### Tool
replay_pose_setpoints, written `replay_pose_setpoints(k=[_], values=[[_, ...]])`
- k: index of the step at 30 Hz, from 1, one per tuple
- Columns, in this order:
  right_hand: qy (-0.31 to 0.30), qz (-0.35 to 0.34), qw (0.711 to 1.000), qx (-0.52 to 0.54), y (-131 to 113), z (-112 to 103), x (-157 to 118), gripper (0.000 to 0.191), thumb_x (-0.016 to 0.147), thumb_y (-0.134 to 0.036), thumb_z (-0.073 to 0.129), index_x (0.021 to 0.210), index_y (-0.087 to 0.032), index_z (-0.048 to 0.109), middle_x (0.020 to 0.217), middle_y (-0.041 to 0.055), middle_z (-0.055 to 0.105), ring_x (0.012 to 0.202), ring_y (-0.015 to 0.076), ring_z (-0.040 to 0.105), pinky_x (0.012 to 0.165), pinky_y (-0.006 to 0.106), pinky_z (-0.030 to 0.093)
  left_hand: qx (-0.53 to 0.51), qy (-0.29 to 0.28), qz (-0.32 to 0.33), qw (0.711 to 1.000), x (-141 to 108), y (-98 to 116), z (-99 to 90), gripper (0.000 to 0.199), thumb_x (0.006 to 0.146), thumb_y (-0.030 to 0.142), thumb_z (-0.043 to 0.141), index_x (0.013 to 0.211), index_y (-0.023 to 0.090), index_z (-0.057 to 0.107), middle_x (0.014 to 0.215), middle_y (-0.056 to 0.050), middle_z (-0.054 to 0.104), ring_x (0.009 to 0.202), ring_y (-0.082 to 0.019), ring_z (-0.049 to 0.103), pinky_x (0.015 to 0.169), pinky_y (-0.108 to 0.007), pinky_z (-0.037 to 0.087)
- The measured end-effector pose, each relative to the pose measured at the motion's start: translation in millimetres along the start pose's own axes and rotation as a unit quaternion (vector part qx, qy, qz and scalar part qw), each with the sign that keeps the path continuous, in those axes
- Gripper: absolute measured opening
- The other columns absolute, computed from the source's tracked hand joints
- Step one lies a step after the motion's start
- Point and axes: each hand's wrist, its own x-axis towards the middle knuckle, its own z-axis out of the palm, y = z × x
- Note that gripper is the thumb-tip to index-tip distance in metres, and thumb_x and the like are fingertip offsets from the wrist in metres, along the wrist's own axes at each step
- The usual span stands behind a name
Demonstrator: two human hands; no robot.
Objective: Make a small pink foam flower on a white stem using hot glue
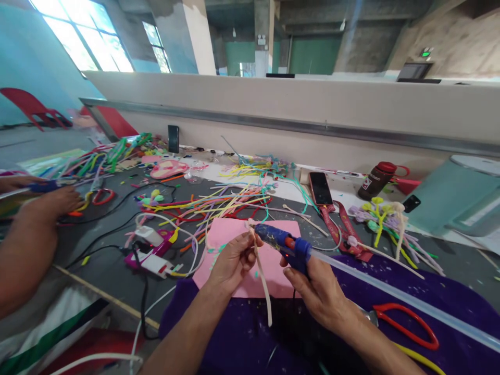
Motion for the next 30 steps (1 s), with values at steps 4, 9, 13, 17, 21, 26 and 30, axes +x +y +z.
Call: replay_pose_setpoints(k=[4,9,13,17,21,26,30], values=[[0.007,-0.003,1.0,-0.008,2.5,4.0,-1.1,0.017,0.084,-0.033,0.046,0.095,-0.022,0.055,0.077,0.0035,0.059,0.062,0.0145,0.054,0.056,0.025,0.045,0.013,0.0,0.008,1.0,0.1,-1.4,-0.4,0.025,0.064,0.034,0.068,0.077,0.014,0.061,0.067,-0.001,0.063,0.039,-0.003,0.047,0.032,-0.014,0.026],[0.016,0.005,1.0,-0.025,6.5,8.6,-1.1,0.016,0.083,-0.033,0.047,0.092,-0.021,0.052,0.066,0.0009,0.056,0.054,0.0141,0.051,0.05,0.025,0.043,0.01,-0.013,0.023,1.0,0.3,-3.2,-1.4,0.024,0.066,0.034,0.067,0.078,0.014,0.062,0.067,-0.001,0.063,0.039,-0.002,0.047,0.033,-0.013,0.025],[0.026,-0.008,0.998,-0.052,5.5,8.7,-0.2,0.014,0.083,-0.032,0.047,0.09,-0.022,0.052,0.065,0.0005,0.056,0.053,0.0145,0.052,0.049,0.025,0.042,0.013,-0.012,0.025,1.0,-0.2,-3.4,-0.8,0.025,0.066,0.035,0.068,0.077,0.014,0.062,0.065,-0.001,0.063,0.039,-0.002,0.047,0.032,-0.014,0.025],[0.03,-0.014,0.997,-0.064,3.8,8.4,0.1,0.016,0.083,-0.032,0.047,0.094,-0.022,0.051,0.068,0.0014,0.058,0.056,0.015,0.053,0.051,0.026,0.043,0.013,-0.007,0.025,1.0,-1.0,-2.7,0.8,0.026,0.063,0.034,0.07,0.076,0.013,0.062,0.063,-0.001,0.063,0.038,-0.002,0.047,0.032,-0.014,0.024],[0.029,-0.005,0.996,-0.08,2.8,9.2,-0.1,0.016,0.083,-0.034,0.047,0.091,-0.021,0.052,0.068,0.002,0.057,0.056,0.0153,0.052,0.049,0.026,0.041,0.011,-0.005,0.021,1.0,-0.9,-2.5,0.9,0.024,0.063,0.033,0.071,0.073,0.014,0.062,0.063,0.0,0.063,0.039,-0.002,0.046,0.033,-0.015,0.025],[0.029,-0.01,0.993,-0.116,-1.3,8.6,0.3,0.019,0.084,-0.035,0.045,0.091,-0.02,0.053,0.067,0.0026,0.056,0.056,0.0163,0.05,0.051,0.027,0.04,0.007,-0.005,0.032,0.999,0.3,-3.0,-1.7,0.022,0.064,0.033,0.069,0.074,0.014,0.062,0.062,0.0,0.062,0.038,-0.002,0.046,0.034,-0.015,0.024],[0.027,-0.023,0.989,-0.14,-3.0,7.8,0.1,0.02,0.084,-0.036,0.044,0.092,-0.02,0.052,0.065,0.0019,0.053,0.056,0.0166,0.049,0.051,0.027,0.04,0.012,-0.007,0.043,0.999,0.8,-2.9,-3.9,0.02,0.069,0.032,0.066,0.076,0.014,0.062,0.061,0.001,0.061,0.039,-0.002,0.046,0.034,-0.014,0.024]])
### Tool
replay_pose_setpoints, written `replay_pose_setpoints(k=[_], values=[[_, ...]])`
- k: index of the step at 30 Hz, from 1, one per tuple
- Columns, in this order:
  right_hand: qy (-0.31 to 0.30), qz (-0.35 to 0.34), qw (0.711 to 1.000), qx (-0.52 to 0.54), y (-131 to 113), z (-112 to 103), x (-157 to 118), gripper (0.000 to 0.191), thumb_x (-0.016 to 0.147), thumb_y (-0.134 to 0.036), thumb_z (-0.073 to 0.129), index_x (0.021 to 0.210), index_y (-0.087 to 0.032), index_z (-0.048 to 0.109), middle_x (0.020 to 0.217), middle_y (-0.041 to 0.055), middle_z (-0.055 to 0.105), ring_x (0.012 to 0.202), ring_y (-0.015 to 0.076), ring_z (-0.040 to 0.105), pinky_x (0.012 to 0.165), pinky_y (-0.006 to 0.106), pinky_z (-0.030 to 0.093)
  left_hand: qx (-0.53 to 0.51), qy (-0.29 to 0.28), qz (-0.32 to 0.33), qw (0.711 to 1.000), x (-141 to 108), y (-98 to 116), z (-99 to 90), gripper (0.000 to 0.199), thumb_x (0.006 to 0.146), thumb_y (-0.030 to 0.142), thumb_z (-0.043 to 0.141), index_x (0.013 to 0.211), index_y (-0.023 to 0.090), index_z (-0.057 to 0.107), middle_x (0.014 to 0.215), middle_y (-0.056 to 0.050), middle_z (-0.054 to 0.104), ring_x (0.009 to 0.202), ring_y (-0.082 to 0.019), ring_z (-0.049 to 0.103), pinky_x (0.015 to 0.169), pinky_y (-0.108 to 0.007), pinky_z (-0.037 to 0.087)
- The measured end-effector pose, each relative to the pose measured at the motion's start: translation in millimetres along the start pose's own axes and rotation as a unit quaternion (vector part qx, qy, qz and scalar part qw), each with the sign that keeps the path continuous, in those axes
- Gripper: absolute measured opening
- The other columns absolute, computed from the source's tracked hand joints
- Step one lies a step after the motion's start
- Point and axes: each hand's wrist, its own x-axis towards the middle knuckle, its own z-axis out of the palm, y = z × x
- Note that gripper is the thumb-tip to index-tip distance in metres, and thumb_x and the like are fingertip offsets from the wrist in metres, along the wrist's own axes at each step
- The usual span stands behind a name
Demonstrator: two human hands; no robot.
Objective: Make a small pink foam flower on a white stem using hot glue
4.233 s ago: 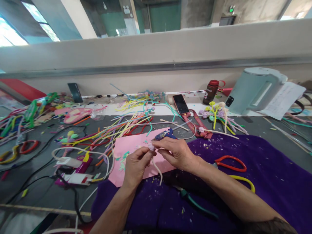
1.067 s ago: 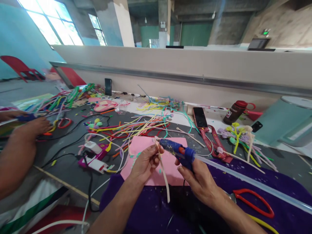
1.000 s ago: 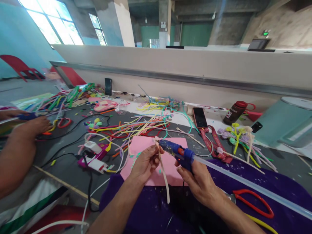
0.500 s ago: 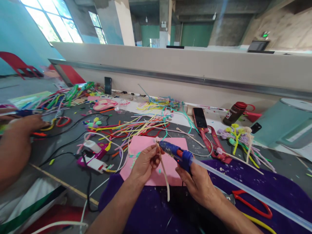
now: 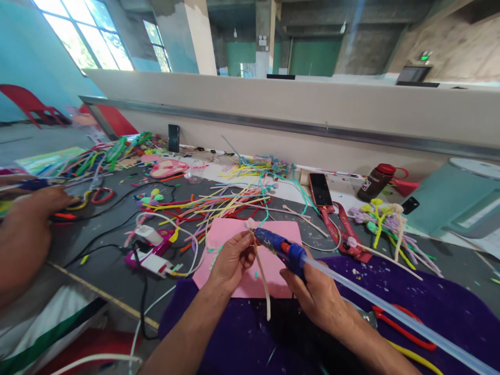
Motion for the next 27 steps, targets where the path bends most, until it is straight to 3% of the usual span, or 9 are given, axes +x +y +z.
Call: replay_pose_setpoints(k=[11,19,27], values=[[0.021,-0.016,1.0,0.001,2.1,0.6,-1.0,0.015,0.083,-0.034,0.044,0.077,-0.021,0.049,0.058,-0.0009,0.05,0.051,0.0141,0.047,0.048,0.025,0.037,0.015,-0.003,0.006,1.0,-0.4,-1.2,3.1,0.02,0.068,0.033,0.067,0.072,0.014,0.062,0.06,0.001,0.06,0.038,-0.002,0.045,0.034,-0.015,0.023],[0.015,-0.038,0.999,-0.009,0.0,-0.2,0.8,0.018,0.086,-0.033,0.042,0.077,-0.019,0.047,0.058,-0.002,0.048,0.05,0.0124,0.045,0.047,0.023,0.036,0.021,0.0,0.009,1.0,-1.1,-0.9,2.2,0.02,0.069,0.033,0.066,0.075,0.014,0.063,0.057,0.002,0.058,0.039,-0.002,0.044,0.035,-0.015,0.023],[0.001,-0.028,1.0,-0.007,-1.4,-0.9,1.7,0.018,0.087,-0.033,0.042,0.093,-0.017,0.048,0.067,-0.0001,0.053,0.057,0.0138,0.05,0.053,0.024,0.04,0.012,0.005,0.004,1.0,0.9,-2.8,0.1,0.019,0.07,0.032,0.065,0.076,0.014,0.063,0.057,0.002,0.058,0.039,-0.002,0.045,0.036,-0.014,0.024]])
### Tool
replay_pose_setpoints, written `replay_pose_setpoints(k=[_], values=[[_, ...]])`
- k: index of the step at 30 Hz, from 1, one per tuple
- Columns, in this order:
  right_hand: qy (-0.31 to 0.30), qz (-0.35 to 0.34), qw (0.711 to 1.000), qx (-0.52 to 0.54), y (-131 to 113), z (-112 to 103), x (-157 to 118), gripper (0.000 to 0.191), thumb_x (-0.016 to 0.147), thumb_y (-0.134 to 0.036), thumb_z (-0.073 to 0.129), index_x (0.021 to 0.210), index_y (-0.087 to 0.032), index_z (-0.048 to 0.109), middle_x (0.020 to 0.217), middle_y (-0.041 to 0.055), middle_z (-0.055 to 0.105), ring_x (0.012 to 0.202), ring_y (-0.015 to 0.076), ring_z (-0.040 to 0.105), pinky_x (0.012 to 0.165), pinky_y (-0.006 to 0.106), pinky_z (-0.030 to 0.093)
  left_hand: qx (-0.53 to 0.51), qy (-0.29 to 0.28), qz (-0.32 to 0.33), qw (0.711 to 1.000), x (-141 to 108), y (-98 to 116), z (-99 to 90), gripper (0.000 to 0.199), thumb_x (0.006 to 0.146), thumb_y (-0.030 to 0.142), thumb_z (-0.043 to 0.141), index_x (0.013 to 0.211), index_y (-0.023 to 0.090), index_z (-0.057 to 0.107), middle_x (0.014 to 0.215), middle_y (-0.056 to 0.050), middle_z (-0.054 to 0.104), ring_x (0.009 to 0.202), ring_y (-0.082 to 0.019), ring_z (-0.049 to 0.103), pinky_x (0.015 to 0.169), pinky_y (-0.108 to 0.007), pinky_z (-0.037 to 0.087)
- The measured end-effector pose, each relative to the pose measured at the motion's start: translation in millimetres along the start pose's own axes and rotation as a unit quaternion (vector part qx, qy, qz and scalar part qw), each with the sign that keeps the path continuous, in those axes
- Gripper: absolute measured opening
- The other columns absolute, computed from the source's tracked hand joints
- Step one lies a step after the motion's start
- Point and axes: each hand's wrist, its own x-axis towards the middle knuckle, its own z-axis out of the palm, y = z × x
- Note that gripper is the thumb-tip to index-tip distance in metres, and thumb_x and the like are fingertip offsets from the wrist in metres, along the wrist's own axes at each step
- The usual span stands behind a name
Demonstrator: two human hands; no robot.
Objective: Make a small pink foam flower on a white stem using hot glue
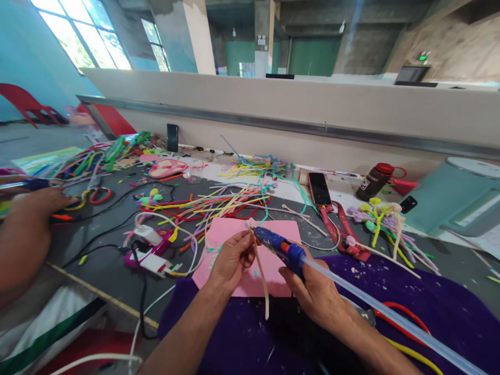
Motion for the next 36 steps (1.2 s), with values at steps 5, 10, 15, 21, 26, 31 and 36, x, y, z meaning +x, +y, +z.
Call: replay_pose_setpoints(k=[5,10,15,21,26,31,36], values=[[0.0,-0.007,1.0,0.01,2,1,0,0.015,0.087,-0.032,0.042,0.085,-0.018,0.048,0.062,-0.0015,0.051,0.053,0.0125,0.048,0.049,0.023,0.038,-0.003,0.005,0.006,1.0,0,1,-0.2,0.018,0.07,0.032,0.065,0.075,0.014,0.062,0.059,0.001,0.059,0.039,-0.002,0.045,0.035,-0.014,0.024],[0.021,-0.003,1.0,0.003,3,2,-3,0.017,0.086,-0.032,0.043,0.075,-0.019,0.047,0.056,-0.0026,0.047,0.049,0.0117,0.045,0.046,0.023,0.035,0.004,0.0,0.004,1.0,-2,3,2.0,0.02,0.069,0.032,0.066,0.077,0.014,0.063,0.059,0.001,0.059,0.038,-0.002,0.045,0.035,-0.014,0.024],[0.009,0.0,1.0,0.009,2,2,0,0.018,0.086,-0.033,0.042,0.076,-0.018,0.047,0.058,-0.0016,0.05,0.051,0.0121,0.047,0.047,0.023,0.037,0.009,0.003,0.0,1.0,-1,0,0.6,0.021,0.07,0.033,0.065,0.078,0.014,0.064,0.058,0.001,0.059,0.039,-0.002,0.045,0.035,-0.013,0.025],[0.024,0.012,1.0,0.011,4,-2,-1,0.018,0.085,-0.033,0.044,0.078,-0.018,0.051,0.059,-0.001,0.052,0.051,0.0128,0.048,0.047,0.023,0.039,0.007,0.007,0.022,1.0,1,4,-1.6,0.022,0.069,0.032,0.066,0.078,0.013,0.064,0.063,-0.001,0.061,0.04,-0.001,0.044,0.035,-0.013,0.025],[0.043,0.024,0.999,0.013,10,-11,3,0.024,0.085,-0.033,0.043,0.099,-0.017,0.055,0.069,0.0018,0.059,0.06,0.0161,0.055,0.056,0.026,0.044,-0.015,0.054,0.033,0.998,2,15,-3.7,0.022,0.066,0.03,0.067,0.081,0.015,0.064,0.064,0.001,0.062,0.038,0.0,0.044,0.034,-0.012,0.026],[-0.021,0.01,0.994,-0.109,26,5,17,0.049,0.086,-0.034,0.038,0.133,-0.02,0.033,0.102,0.0084,0.058,0.082,0.0219,0.059,0.064,0.03,0.046,-0.075,0.046,0.041,0.995,6,22,-12.3,0.017,0.064,0.025,0.065,0.076,0.014,0.063,0.056,0.004,0.058,0.036,0.0,0.04,0.031,-0.012,0.026],[-0.085,0.028,0.974,-0.208,44,27,22,0.052,0.085,-0.04,0.041,0.133,-0.02,0.035,0.103,0.0107,0.054,0.082,0.0219,0.057,0.057,0.027,0.044,-0.109,0.03,0.054,0.992,6,27,-17.6,0.015,0.065,0.022,0.064,0.077,0.013,0.062,0.055,0.004,0.056,0.037,-0.001,0.041,0.033,-0.012,0.029]])
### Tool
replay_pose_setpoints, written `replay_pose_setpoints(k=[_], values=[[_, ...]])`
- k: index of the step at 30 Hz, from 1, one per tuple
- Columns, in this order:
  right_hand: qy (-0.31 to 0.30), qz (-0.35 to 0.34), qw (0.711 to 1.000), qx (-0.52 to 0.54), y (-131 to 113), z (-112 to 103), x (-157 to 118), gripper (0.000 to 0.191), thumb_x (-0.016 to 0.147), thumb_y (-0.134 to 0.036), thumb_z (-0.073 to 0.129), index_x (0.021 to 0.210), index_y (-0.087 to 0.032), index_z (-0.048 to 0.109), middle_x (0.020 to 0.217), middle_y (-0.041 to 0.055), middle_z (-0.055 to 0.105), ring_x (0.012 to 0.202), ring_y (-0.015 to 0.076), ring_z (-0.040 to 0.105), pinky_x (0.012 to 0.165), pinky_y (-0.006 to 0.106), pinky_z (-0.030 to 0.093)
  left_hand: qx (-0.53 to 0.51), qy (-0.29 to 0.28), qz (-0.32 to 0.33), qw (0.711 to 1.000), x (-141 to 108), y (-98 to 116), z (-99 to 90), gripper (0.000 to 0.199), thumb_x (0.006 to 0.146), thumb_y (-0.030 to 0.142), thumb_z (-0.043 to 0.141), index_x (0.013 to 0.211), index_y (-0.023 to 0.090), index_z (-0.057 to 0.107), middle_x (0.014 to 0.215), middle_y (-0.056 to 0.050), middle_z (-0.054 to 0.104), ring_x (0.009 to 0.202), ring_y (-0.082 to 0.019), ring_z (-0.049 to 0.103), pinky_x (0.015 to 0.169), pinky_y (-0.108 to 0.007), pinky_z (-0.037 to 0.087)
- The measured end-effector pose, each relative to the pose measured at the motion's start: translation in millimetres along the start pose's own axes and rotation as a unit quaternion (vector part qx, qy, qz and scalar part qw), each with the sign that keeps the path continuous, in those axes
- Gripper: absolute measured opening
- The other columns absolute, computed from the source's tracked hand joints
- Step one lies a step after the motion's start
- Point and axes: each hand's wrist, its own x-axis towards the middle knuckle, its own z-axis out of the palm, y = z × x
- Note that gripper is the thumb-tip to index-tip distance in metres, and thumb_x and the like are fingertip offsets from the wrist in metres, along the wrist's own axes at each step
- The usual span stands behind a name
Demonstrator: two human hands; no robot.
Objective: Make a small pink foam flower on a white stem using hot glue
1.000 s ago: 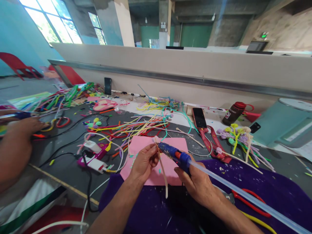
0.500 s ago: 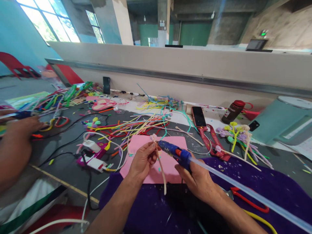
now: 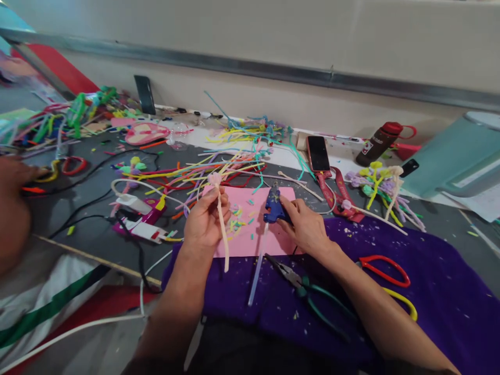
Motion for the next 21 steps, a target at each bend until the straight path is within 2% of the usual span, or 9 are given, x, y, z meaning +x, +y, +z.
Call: replay_pose_setpoints(k=[6,14,18,21], values=[[-0.027,0.038,0.999,-0.005,8,17,2,0.047,0.082,-0.043,0.047,0.123,-0.02,0.044,0.106,0.0097,0.054,0.086,0.0222,0.057,0.062,0.028,0.043,0.012,-0.004,-0.006,1.0,-1,-1,1.2,0.016,0.065,0.023,0.064,0.077,0.013,0.062,0.056,0.003,0.057,0.037,-0.001,0.042,0.032,-0.012,0.029],[-0.039,0.014,0.999,0.006,7,18,0,0.042,0.082,-0.042,0.047,0.117,-0.02,0.05,0.108,0.0084,0.055,0.093,0.0207,0.056,0.068,0.027,0.043,0.012,-0.006,-0.012,1.0,3,10,-2.9,0.014,0.065,0.021,0.063,0.076,0.013,0.061,0.054,0.004,0.055,0.035,-0.001,0.038,0.03,-0.012,0.026],[-0.032,-0.001,0.999,0.007,9,18,-1,0.041,0.082,-0.042,0.048,0.117,-0.02,0.052,0.109,0.0086,0.056,0.094,0.0211,0.056,0.07,0.028,0.044,0.046,0.017,0.024,0.999,7,22,-9.8,0.014,0.064,0.022,0.064,0.076,0.013,0.062,0.054,0.003,0.055,0.035,-0.001,0.037,0.03,-0.012,0.025],[-0.003,-0.013,1.0,-0.002,10,16,-3,0.039,0.082,-0.044,0.049,0.112,-0.021,0.057,0.112,0.0093,0.055,0.096,0.0229,0.055,0.075,0.031,0.043,0.074,0.029,0.062,0.995,9,28,-16.8,0.014,0.065,0.023,0.064,0.076,0.013,0.063,0.054,0.003,0.056,0.036,-0.001,0.039,0.031,-0.012,0.026]])
